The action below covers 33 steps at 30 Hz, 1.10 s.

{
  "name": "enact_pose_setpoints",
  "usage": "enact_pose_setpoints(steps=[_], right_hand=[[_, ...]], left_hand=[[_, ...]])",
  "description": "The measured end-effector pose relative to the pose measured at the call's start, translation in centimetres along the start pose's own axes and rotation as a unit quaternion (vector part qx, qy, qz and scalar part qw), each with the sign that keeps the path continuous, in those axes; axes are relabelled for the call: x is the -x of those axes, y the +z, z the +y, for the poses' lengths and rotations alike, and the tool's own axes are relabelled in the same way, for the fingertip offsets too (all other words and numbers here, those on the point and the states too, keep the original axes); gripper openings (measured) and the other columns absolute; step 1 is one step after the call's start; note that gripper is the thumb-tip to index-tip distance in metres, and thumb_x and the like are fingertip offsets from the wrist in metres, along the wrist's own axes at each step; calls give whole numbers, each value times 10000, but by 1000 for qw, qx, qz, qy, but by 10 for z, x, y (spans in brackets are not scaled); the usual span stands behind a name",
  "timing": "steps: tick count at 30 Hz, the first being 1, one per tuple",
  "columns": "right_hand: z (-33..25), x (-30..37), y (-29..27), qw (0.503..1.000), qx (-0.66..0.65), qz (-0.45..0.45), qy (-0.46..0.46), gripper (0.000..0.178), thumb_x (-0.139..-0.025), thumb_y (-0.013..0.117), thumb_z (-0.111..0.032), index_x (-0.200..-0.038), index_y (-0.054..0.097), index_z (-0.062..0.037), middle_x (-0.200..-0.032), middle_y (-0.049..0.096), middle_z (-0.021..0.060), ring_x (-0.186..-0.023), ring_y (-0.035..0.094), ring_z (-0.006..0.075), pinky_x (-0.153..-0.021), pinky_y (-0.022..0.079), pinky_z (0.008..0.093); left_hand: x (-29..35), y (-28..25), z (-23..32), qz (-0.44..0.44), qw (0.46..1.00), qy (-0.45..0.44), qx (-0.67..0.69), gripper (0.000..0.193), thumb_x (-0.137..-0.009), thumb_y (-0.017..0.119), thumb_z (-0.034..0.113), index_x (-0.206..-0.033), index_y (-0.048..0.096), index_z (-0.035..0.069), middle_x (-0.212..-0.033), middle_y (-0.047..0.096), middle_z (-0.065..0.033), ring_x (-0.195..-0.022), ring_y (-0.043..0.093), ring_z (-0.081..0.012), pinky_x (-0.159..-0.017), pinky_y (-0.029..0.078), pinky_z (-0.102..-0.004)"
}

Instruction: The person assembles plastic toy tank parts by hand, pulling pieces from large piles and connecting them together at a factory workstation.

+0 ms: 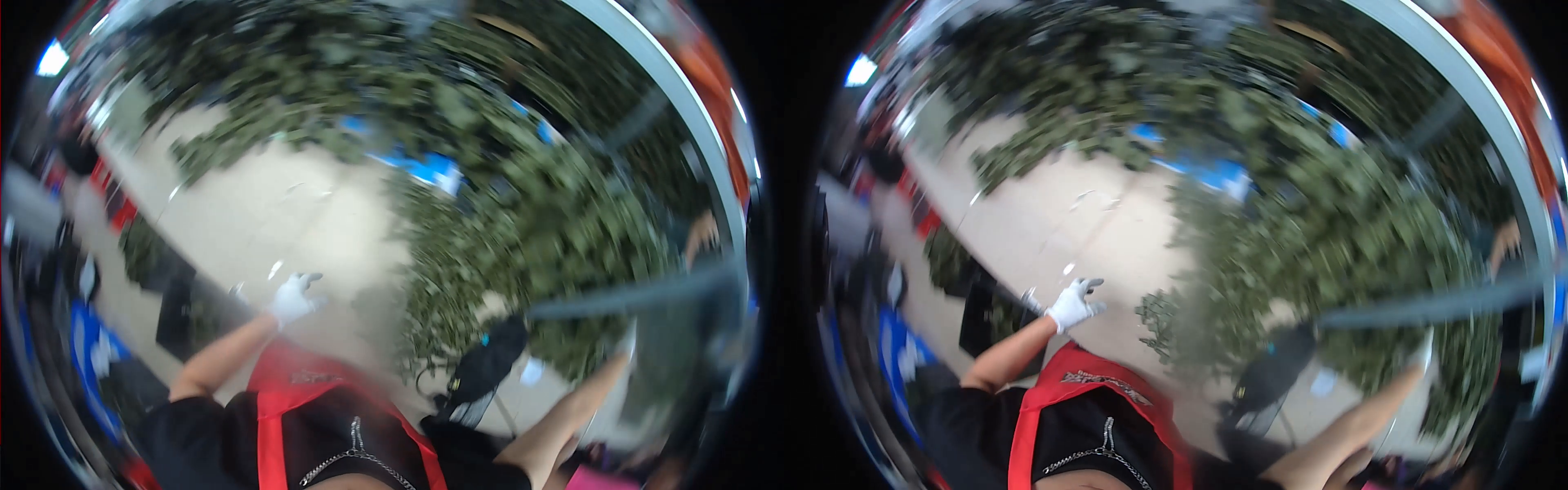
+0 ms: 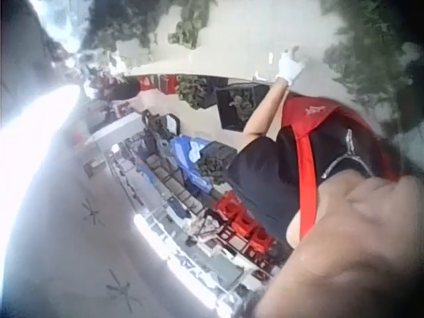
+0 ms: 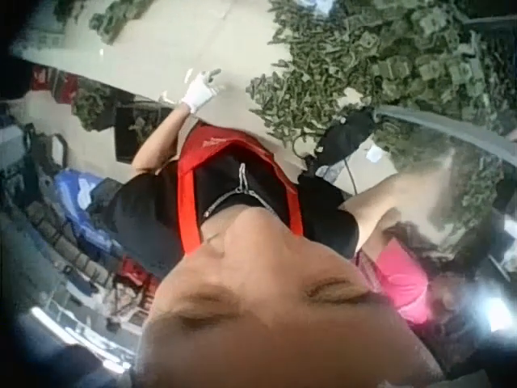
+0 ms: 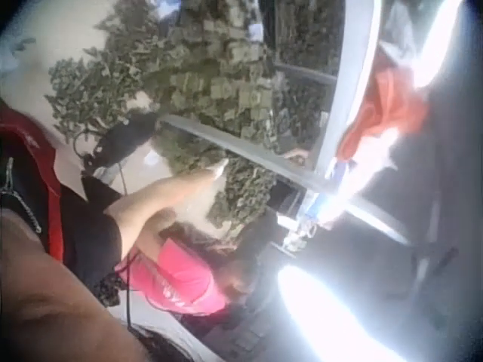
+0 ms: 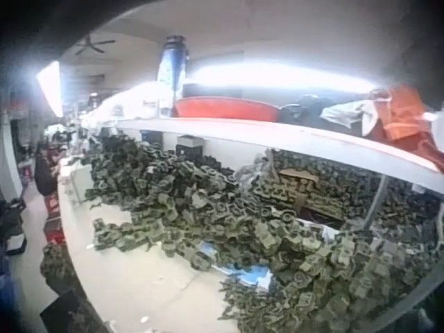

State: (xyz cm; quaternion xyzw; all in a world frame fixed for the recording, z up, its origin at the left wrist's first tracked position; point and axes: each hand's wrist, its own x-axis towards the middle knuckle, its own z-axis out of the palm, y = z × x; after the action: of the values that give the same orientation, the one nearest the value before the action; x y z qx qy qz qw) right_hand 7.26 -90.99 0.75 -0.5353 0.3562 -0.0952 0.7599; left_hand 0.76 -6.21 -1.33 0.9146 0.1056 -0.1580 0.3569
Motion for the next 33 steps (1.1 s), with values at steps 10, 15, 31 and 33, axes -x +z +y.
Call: enact_pose_setpoints(steps=[10, 15, 31, 33], right_hand=[[32, 80, 97, 778, 254, 435, -376, 316, -919, 552, -306, -991, 703, -38, -1046, 689, 126, -891, 655, 265, -768, 516, 379], [92, 178, 192, 665, 287, 498, -477, 312, -935, 536, -286, -1032, 689, -31, -1066, 684, 129, -914, 651, 265, -800, 514, 370], [345, 309, 625, 789, 384, -454, -155, 885, -815, 749, -217, -1492, 214, -26, -1383, 475, 176, -1189, 533, 260, -996, 439, 360], [375, 306, 639, 771, 260, -578, 57, 921, -809, 754, -228, -1491, 177, -5, -1364, 494, 176, -1211, 512, 236, -1009, 429, 365]], left_hand=[[-237, -146, -87, 268, 954, -136, -24, 640, -731, 718, 338, -1294, 554, 82, -1258, 565, -231, -1142, 561, -367, -981, 459, -386], [-375, -154, -67, 316, 943, -99, 4, 688, -710, 653, 340, -1345, 512, 115, -1291, 558, -203, -1195, 534, -347, -1010, 437, -394], [-158, -32, -97, 284, 853, -19, 438, 439, -701, 559, -64, -1127, 507, 29, -910, 526, -35, -786, 494, -119, -694, 455, -259], [-104, -20, -79, 209, 864, -92, 449, 682, -703, 604, -45, -1349, 399, 34, -975, 546, -77, -828, 533, -161, -730, 478, -277]])
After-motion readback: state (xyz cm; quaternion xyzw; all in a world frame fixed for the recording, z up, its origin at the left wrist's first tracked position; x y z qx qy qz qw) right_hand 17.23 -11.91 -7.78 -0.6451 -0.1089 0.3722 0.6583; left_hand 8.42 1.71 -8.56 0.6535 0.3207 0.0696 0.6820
